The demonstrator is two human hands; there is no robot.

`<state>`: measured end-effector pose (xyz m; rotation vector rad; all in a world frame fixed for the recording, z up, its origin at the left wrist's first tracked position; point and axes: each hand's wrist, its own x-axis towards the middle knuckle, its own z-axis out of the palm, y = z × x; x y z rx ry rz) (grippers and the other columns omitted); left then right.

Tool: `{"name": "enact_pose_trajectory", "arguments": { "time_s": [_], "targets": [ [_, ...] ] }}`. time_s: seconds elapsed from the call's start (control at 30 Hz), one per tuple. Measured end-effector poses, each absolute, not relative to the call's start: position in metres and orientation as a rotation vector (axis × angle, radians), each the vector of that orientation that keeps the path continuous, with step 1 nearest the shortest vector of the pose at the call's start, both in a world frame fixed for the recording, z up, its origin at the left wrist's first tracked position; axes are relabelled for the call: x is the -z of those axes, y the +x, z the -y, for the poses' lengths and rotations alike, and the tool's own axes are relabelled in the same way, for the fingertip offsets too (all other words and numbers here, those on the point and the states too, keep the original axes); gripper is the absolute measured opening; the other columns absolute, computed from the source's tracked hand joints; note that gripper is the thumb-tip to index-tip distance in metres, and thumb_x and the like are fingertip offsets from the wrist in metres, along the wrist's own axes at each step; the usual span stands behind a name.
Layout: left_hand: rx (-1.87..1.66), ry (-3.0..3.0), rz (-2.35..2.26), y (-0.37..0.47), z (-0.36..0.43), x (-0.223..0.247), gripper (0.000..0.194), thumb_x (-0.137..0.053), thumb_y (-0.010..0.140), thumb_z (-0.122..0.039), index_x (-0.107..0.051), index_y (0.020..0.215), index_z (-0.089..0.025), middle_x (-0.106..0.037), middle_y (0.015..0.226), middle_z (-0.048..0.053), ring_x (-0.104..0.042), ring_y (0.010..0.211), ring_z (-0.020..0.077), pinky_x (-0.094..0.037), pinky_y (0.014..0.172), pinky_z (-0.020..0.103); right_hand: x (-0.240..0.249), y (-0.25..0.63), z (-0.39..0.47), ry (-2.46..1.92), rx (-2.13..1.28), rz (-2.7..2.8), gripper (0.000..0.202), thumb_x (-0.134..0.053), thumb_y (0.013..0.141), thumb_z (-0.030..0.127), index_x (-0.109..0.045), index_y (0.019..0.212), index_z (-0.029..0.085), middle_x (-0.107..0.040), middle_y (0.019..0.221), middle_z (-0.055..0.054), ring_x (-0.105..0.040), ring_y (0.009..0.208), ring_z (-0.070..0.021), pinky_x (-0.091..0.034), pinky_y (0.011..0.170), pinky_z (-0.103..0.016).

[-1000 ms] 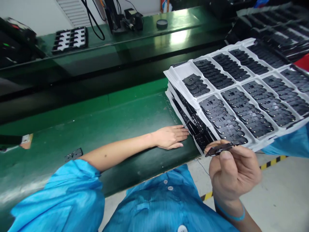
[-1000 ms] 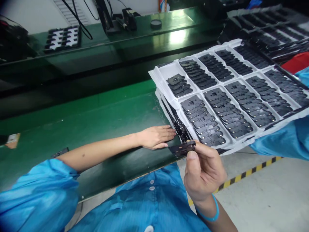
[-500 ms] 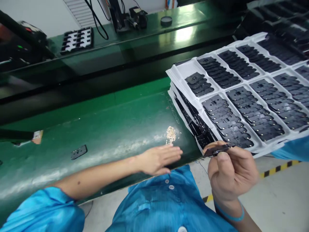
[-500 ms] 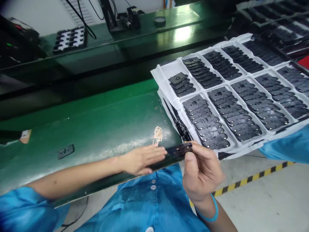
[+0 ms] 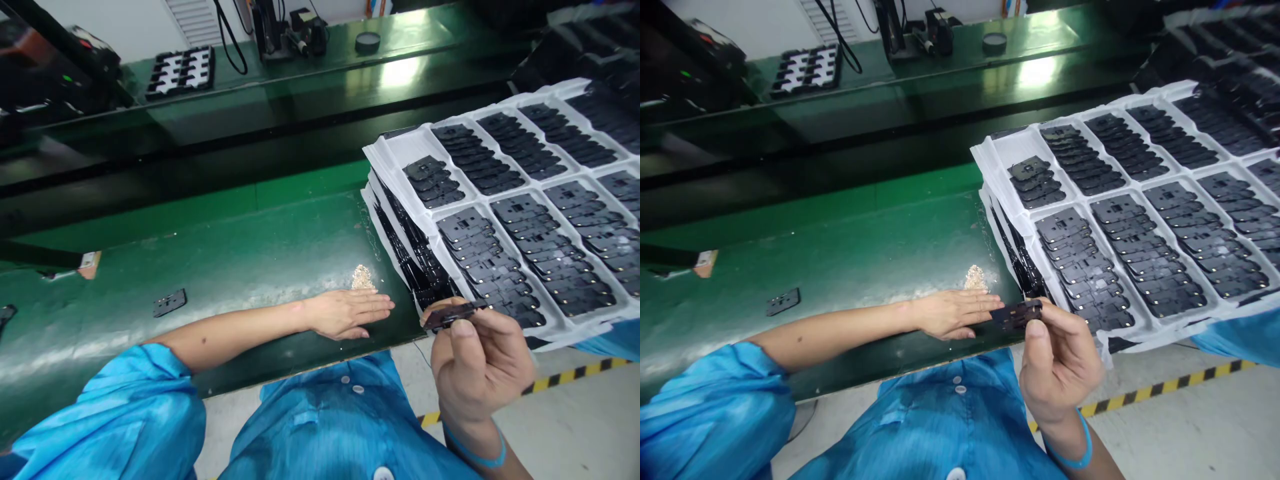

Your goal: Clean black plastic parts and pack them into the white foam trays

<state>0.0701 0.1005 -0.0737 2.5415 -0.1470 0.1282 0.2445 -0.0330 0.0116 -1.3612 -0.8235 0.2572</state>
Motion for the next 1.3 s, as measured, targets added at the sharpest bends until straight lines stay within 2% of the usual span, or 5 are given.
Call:
{"name": "enact_pose_trajectory", "arguments": {
  "time_s": [0.4,0.63,0.87,1.07,1.3],
  "targets": [
    [-0.194,2.682,0.190,0.095,-0.141,0.081,0.055,-0.048,0.108,-0.038,-0.063,0.145,0.000,-0.053,0.159,0.024,-0.048,0.153,0.0308,-0.023,0.137,0.047,-0.013,0.247,0.030,-1.352,-0.342,0.878,0.011,-0.072,0.095,0.024,-0.076,0.105,0.021,-0.079,0.090,-0.005,-0.078,0.077,-0.0270,-0.066,0.071,-0.044],
    [-0.391,2.689,-0.179,0.047,-0.136,0.058,0.048,-0.040,0.111,-0.030,-0.057,0.148,-0.004,-0.055,0.158,0.024,-0.049,0.152,0.0302,-0.031,0.133,0.052,-0.012,0.240,0.007,-1.433,-0.661,1.044,0.024,-0.070,0.099,0.024,-0.074,0.123,0.021,-0.081,0.091,-0.004,-0.073,0.059,-0.0145,-0.062,0.056,-0.026],
    [-0.808,2.058,-0.868,-0.009,-0.093,0.021,0.039,-0.040,0.113,-0.033,-0.062,0.140,-0.016,-0.076,0.124,0.015,-0.073,0.110,0.0255,-0.057,0.099,0.044,-0.006,0.215,-0.018,-1.360,-1.005,1.285,0.024,-0.066,0.103,0.030,-0.069,0.124,0.020,-0.082,0.093,-0.006,-0.072,0.058,-0.0137,-0.062,0.060,-0.027],
    [-0.738,1.538,-1.062,-0.050,-0.076,0.016,0.040,-0.055,0.106,-0.049,-0.073,0.091,-0.016,-0.071,0.075,0.003,-0.067,0.069,0.0160,-0.054,0.069,0.027,0.021,0.165,-0.056,-1.301,-1.075,1.634,0.022,-0.062,0.105,0.032,-0.068,0.121,0.020,-0.083,0.093,-0.006,-0.079,0.073,-0.0185,-0.065,0.072,-0.032],
    [-0.956,1.204,-1.270,-0.092,-0.077,0.044,0.037,-0.067,0.099,-0.051,-0.068,0.092,-0.015,-0.078,0.077,0.006,-0.069,0.062,0.0141,-0.051,0.058,0.023,0.032,0.171,-0.053,-1.499,-0.830,1.610,0.015,-0.065,0.103,0.031,-0.076,0.110,0.022,-0.084,0.102,-0.007,-0.081,0.094,-0.0238,-0.064,0.091,-0.043]
  ]
}}
